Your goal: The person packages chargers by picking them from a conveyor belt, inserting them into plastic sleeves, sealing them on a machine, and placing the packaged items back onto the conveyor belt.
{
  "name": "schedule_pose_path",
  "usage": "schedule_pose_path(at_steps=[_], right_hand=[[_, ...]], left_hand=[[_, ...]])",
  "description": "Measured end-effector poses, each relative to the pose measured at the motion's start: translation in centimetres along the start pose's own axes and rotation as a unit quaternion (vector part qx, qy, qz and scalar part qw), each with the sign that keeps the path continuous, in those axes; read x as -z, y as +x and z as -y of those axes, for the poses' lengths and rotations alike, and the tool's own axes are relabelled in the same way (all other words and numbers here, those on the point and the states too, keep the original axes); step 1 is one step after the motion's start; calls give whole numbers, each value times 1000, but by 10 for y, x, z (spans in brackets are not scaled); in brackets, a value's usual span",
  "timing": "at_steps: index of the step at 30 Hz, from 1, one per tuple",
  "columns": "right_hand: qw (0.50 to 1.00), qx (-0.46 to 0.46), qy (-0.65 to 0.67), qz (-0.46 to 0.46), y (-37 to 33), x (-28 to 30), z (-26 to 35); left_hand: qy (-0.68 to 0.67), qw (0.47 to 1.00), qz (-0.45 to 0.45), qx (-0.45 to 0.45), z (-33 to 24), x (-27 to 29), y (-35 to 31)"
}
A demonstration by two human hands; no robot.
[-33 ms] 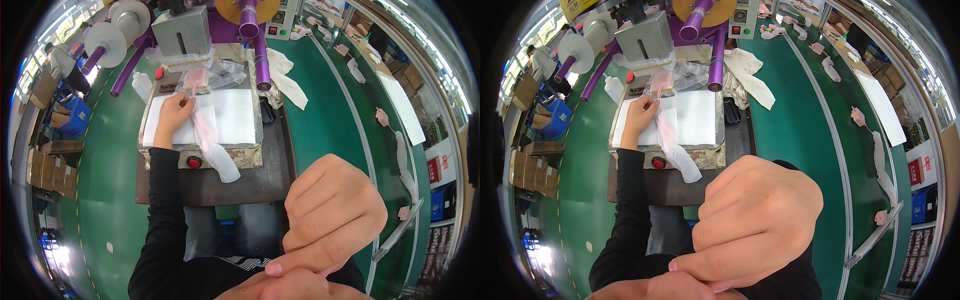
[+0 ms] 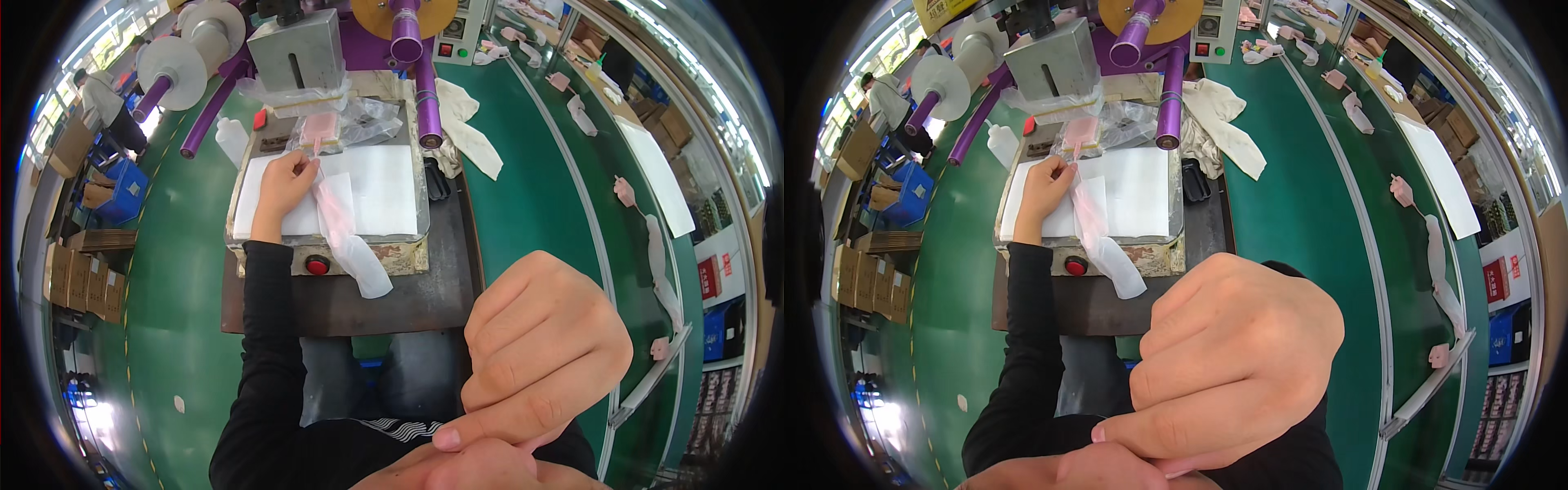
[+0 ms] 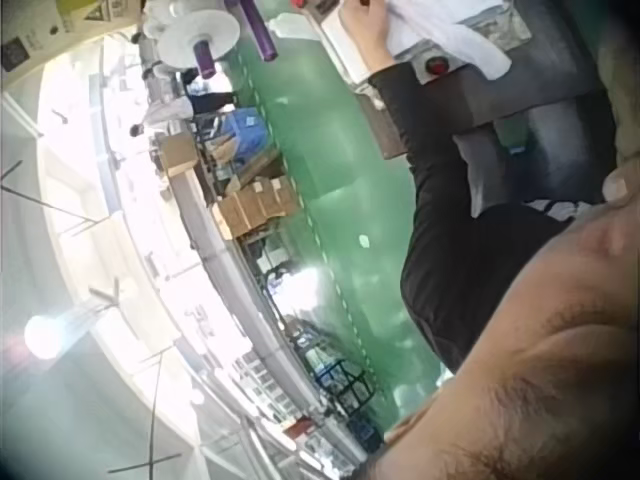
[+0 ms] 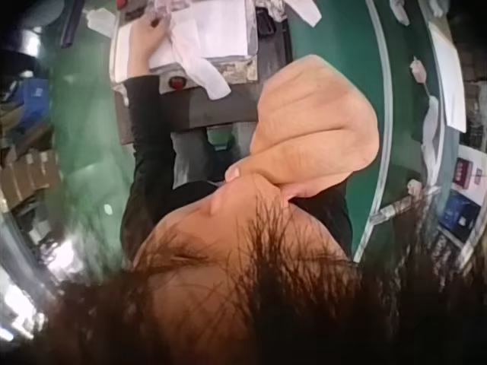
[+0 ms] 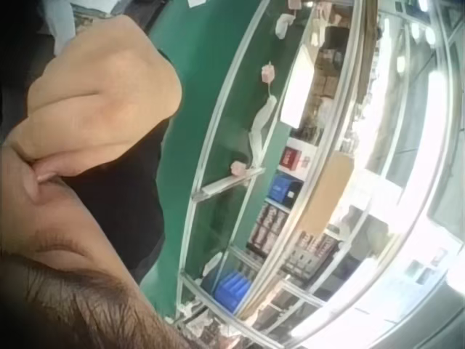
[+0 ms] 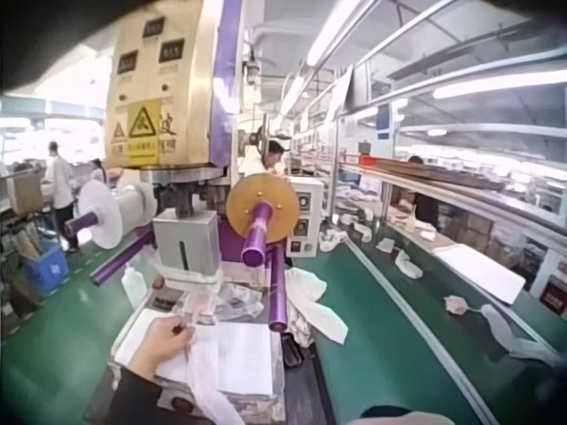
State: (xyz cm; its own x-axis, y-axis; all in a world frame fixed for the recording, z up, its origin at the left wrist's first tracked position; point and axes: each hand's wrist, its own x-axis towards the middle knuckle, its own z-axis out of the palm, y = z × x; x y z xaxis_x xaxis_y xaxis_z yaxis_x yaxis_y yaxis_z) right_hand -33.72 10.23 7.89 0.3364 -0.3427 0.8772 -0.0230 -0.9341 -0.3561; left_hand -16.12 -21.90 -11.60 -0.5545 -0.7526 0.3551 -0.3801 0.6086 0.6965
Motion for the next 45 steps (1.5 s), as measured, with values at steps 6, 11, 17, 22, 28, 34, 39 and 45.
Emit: schedule_pose_path(at_steps=[6,11,17,22,28,34,39,45], right_hand=[[1000,-12,0,8,5,4,0],[1000,-6,11,18,3,5,-4],[1000,0,16,24,3,5,-6],[1000,-9,20,20,3,9,-6],[1000,-7,15,24,4,14,-4],[999,-2,22,24,5,3,-8],[1000,-6,-7,8,-1,2,-8],[981,-85,159,67,-18,56,40]], left_hand=[[-13,1000,-11,-6,7,-3,5],[3,1000,-14,-6,8,-2,3],[8,1000,-11,-5,2,0,1],[9,1000,-13,-14,6,-2,5],[24,1000,-10,-2,0,-2,5],[20,1000,-18,9,7,7,-5],[34,999,-8,-15,10,4,2],[114,989,22,-87,2,-25,36]])
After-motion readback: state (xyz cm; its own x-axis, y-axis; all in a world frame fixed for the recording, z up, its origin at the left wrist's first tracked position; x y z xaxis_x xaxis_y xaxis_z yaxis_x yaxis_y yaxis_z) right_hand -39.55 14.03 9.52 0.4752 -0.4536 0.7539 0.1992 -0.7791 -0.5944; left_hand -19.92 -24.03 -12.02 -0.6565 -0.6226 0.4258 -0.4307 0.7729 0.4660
